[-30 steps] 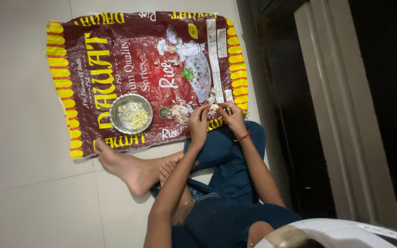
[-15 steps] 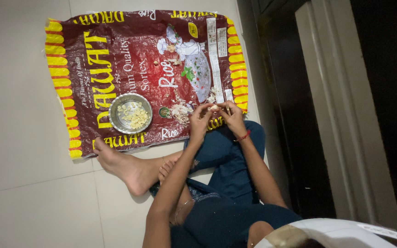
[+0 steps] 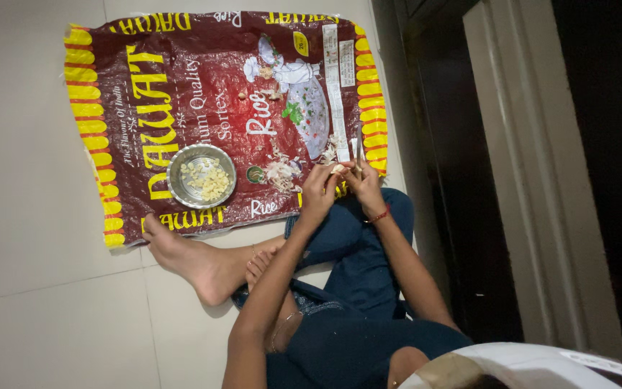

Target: The person sits on the floor and peels several cloves of garlic by hand, placing the peeled cloves into a metal bowl on top of a large bag.

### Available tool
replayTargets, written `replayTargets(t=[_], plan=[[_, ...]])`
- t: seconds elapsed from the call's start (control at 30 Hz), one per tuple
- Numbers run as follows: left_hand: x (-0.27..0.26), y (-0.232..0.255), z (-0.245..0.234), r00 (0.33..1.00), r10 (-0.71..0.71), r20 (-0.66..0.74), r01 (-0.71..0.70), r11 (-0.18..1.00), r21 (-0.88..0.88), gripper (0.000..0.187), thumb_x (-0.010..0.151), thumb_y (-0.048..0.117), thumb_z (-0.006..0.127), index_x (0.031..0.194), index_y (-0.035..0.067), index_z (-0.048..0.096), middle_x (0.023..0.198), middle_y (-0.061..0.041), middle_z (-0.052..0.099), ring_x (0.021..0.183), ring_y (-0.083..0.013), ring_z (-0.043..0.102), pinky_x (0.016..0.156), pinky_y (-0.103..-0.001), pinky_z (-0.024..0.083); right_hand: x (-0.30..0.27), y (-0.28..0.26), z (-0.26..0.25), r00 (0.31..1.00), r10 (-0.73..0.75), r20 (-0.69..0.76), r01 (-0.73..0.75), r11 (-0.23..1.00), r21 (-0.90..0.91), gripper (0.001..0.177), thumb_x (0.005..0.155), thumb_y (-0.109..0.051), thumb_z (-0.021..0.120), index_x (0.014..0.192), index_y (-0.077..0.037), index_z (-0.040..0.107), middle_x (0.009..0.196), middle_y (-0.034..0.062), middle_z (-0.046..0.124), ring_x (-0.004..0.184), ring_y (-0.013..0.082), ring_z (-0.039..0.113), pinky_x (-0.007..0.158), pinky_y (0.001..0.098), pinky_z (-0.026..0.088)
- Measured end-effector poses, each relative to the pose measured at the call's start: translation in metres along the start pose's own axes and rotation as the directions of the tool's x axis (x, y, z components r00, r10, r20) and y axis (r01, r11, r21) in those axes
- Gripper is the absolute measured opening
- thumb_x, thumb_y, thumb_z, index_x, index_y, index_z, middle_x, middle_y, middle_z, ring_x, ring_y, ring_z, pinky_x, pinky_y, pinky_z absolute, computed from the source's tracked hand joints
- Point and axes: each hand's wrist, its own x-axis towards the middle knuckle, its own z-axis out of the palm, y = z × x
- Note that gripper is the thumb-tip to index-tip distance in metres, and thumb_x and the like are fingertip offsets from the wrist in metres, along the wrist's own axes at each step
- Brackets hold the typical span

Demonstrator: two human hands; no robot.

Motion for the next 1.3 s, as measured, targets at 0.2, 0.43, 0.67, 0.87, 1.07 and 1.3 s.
replayTargets(t=[0.2,0.43,0.67,0.87,1.07,1.3], plan=[[-0.001,0.003,0.001,1.0,-0.008,0.007,0.008,1.0,-0.008,0.026,0.097,0.002,0.065,0.122,-0.001,0.067,0.102,-0.017,0.065,0.093,-0.0318,0.068,0.081,-0.039,0.054,0.001,0.008,-0.002,0.998,0.066,-0.006,-0.066,0.996,0.066,0.025,0.1,-0.024,0.072,0.114,-0.003,0.067,0.103,0.0005,0.07,0.091,0.0055,0.063,0.079,0.0213,0.051],[-0.004,-0.004,0.002,0.999,-0.033,0.019,0.034,0.999,-0.042,0.03,0.096,-0.004,0.061,0.125,0.003,0.068,0.099,-0.015,0.065,0.088,-0.0292,0.069,0.077,-0.037,0.055,-0.002,-0.011,0.003,0.979,0.202,0.031,-0.203,0.949,0.243,0.03,0.094,-0.027,0.071,0.115,-0.006,0.066,0.099,-0.0005,0.072,0.083,0.0059,0.068,0.073,0.0212,0.054],[-0.004,-0.01,0.001,0.99,-0.138,-0.039,0.141,0.985,0.1,0.035,0.093,-0.003,0.067,0.125,0.009,0.073,0.104,-0.015,0.073,0.091,-0.0249,0.072,0.08,-0.035,0.056,0.002,-0.02,0.003,0.969,0.244,-0.038,-0.238,0.963,0.126,0.027,0.099,-0.03,0.073,0.113,-0.006,0.07,0.076,-0.0089,0.056,0.056,-0.0003,0.04,0.047,0.0194,0.027],[-0.002,-0.004,0.004,0.854,-0.519,-0.043,0.517,0.855,-0.045,0.015,0.095,0.014,0.075,0.109,0.011,0.072,0.098,-0.007,0.078,0.088,-0.0155,0.077,0.079,-0.03,0.062,0.005,-0.02,0.003,0.964,0.245,-0.101,-0.235,0.967,0.098,0.023,0.096,-0.027,0.074,0.109,-0.008,0.07,0.08,-0.0102,0.06,0.058,-0.0015,0.042,0.048,0.0183,0.029],[-0.004,-0.007,0.0,0.971,-0.159,-0.179,0.169,0.984,0.045,0.014,0.092,0.008,0.074,0.106,0.007,0.072,0.116,-0.011,0.073,0.101,-0.0199,0.072,0.085,-0.032,0.06,0.005,-0.012,0.0,0.974,0.221,-0.052,-0.215,0.971,0.106,0.019,0.096,-0.023,0.076,0.106,-0.008,0.07,0.078,-0.0086,0.059,0.058,-0.001,0.043,0.048,0.0182,0.03],[-0.001,-0.001,-0.001,0.977,-0.139,-0.163,0.15,0.987,0.058,0.013,0.099,0.007,0.068,0.11,0.003,0.071,0.109,-0.012,0.074,0.099,-0.0228,0.073,0.086,-0.034,0.057,0.007,-0.007,0.0,0.982,0.174,-0.077,-0.173,0.985,0.015,0.019,0.097,-0.021,0.075,0.106,-0.006,0.07,0.087,-0.0065,0.063,0.074,0.0013,0.051,0.064,0.0187,0.039]])
